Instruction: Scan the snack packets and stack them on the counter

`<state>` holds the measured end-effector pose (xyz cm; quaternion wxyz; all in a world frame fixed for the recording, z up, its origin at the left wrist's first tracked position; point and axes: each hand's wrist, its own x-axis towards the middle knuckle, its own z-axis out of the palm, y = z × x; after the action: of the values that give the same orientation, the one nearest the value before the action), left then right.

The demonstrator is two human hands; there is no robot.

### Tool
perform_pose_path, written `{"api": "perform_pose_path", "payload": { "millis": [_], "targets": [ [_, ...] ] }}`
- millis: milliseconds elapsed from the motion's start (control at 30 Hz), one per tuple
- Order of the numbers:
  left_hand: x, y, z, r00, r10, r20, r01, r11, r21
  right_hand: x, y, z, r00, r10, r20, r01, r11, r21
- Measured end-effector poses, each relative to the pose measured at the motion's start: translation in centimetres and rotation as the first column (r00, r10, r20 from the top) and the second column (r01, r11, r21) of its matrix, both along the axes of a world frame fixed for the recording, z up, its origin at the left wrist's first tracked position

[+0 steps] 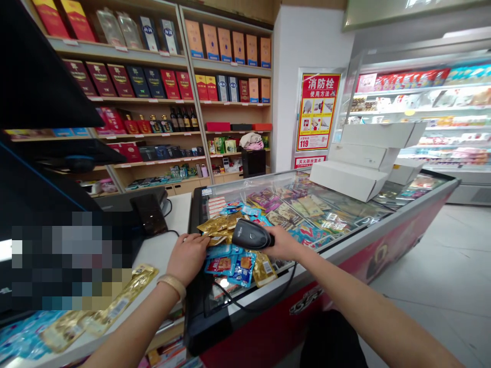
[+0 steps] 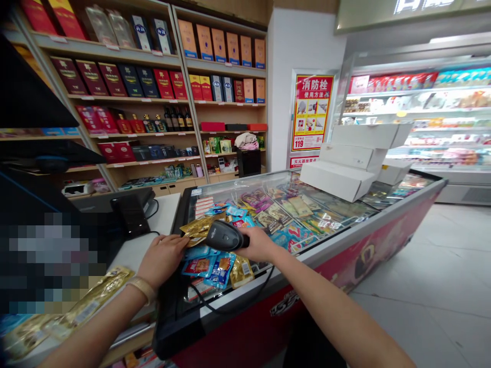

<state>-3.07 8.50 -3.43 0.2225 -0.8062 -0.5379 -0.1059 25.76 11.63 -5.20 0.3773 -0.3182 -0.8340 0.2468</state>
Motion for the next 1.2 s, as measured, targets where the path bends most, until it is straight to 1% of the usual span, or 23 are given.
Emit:
{"api": "perform_pose_path", "payload": {
  "millis": [67,133,200,300,400,467,600,800,967,1067,1200],
  "targets": [
    [-0.5,-0.1,0.0,0.998,-0.017,0.056,0.015,0.999,0.048,0.1,0.0,0.1,1.0,0.005,-0.007,-0.005,1.0,-0.001],
    [-1.2,-0.1,0.0,0.988,-0.073,0.133,0.06,0.994,0.096,0.2,-0.1,0.1,1.0,0.002,-0.011,-0.002,1.0,0.0],
    [-2.0,-0.1,-0.1,0.961,-0.175,0.212,0.147,0.979,0.141,0.4,-0.1,0.2,1.0,0.009,-0.014,-0.009,1.0,-0.001],
    [-2.9,-0.2,0.2,0.9,-0.332,0.284,0.282,0.938,0.202,0.5,-0.2,0.2,0.998,0.046,-0.039,-0.046,0.999,0.0],
    [-3.4,-0.4,0.9,0.867,-0.409,0.285,0.345,0.905,0.249,0.6,-0.4,0.4,0.995,0.071,-0.064,-0.071,0.997,0.007],
    [-3.7,-0.4,1.4,0.866,-0.418,0.275,0.351,0.899,0.263,0.5,-0.6,0.6,0.995,0.083,-0.053,-0.083,0.997,-0.003],
    [-3.8,-0.2,1.9,0.871,-0.421,0.253,0.368,0.9,0.234,0.4,-1.0,1.2,0.993,0.114,-0.004,-0.114,0.993,-0.027],
    [-3.1,-0.2,2.0,0.848,-0.483,0.219,0.432,0.869,0.243,0.1,-1.2,1.6,0.992,0.101,0.073,-0.101,0.995,-0.007],
    [-2.9,-0.2,2.2,0.863,-0.446,0.236,0.41,0.892,0.19,0.1,-1.0,1.5,0.989,0.081,0.124,-0.082,0.997,0.008],
    [-2.9,-0.2,2.3,0.865,-0.436,0.249,0.4,0.898,0.182,0.0,-1.0,1.5,0.988,0.063,0.138,-0.065,0.998,0.007],
    [-2.9,-0.2,2.3,0.843,-0.478,0.248,0.438,0.876,0.201,-0.1,-0.9,1.6,0.987,0.043,0.153,-0.046,0.999,0.017]
  ]
}}
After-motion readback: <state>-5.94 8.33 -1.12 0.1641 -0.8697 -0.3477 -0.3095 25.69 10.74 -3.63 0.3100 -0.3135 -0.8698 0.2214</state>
